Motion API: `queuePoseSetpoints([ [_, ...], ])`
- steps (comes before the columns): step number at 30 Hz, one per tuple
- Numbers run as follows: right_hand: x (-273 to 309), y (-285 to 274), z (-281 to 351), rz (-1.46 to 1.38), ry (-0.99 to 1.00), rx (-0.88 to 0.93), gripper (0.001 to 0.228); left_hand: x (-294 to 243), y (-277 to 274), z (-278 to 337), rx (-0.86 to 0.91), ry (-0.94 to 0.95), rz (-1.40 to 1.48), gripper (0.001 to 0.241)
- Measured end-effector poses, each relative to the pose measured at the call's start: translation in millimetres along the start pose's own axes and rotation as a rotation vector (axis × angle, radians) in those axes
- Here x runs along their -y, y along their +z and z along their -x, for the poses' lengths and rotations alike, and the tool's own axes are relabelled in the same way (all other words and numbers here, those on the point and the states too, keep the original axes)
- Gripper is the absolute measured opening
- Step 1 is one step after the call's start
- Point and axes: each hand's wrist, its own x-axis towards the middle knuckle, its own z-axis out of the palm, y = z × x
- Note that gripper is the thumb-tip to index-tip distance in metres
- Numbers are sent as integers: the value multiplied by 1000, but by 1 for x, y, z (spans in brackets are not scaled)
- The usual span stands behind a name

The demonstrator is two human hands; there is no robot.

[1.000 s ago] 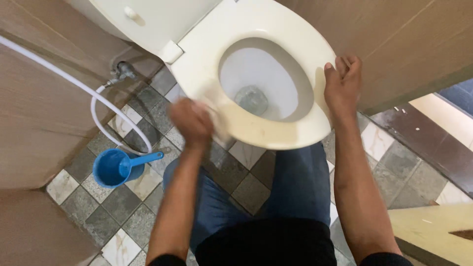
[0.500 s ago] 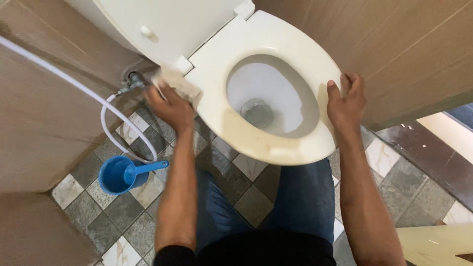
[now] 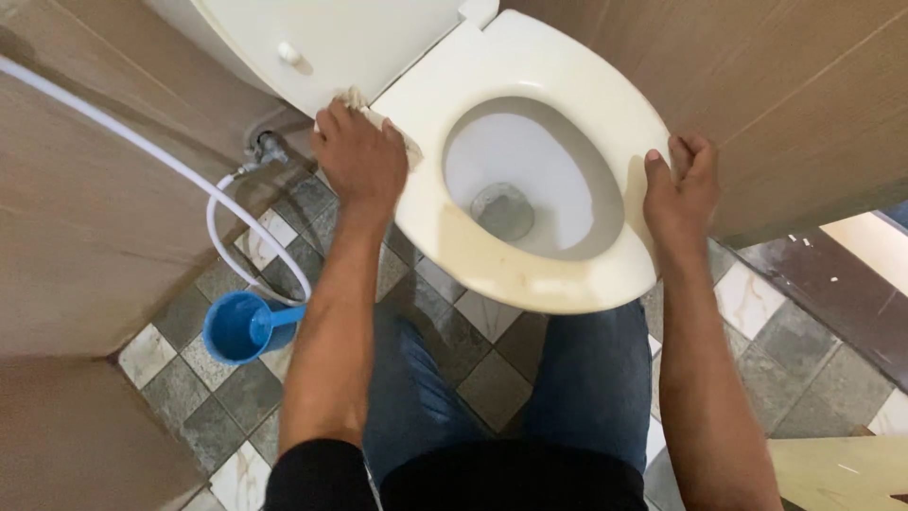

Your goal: The person cleans a toilet by wiping the seat, lid, and tank with a cloth. They start by scrubbing the seat rim and underside, then wipe the lid and tank surfaces, and finally clean the base of the toilet.

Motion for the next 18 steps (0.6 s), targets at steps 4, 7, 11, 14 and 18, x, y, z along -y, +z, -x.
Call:
queuePoseSetpoints([
  [4,43,-9,9,63,146,65,46,-8,6,15,-115,-196,271,66],
  [7,40,-7,9,29,128,71,46,-10,-3,26,-120,-270,326,74],
  [11,32,-7,5,26,114,80,46,-11,20,31,-108,-379,459,73],
  [14,39,-6,5,5,121,79,45,-13,13,26,-58,-427,490,65],
  [18,38,-9,7,14,121,79,45,7,28,10,-131,-373,406,38],
])
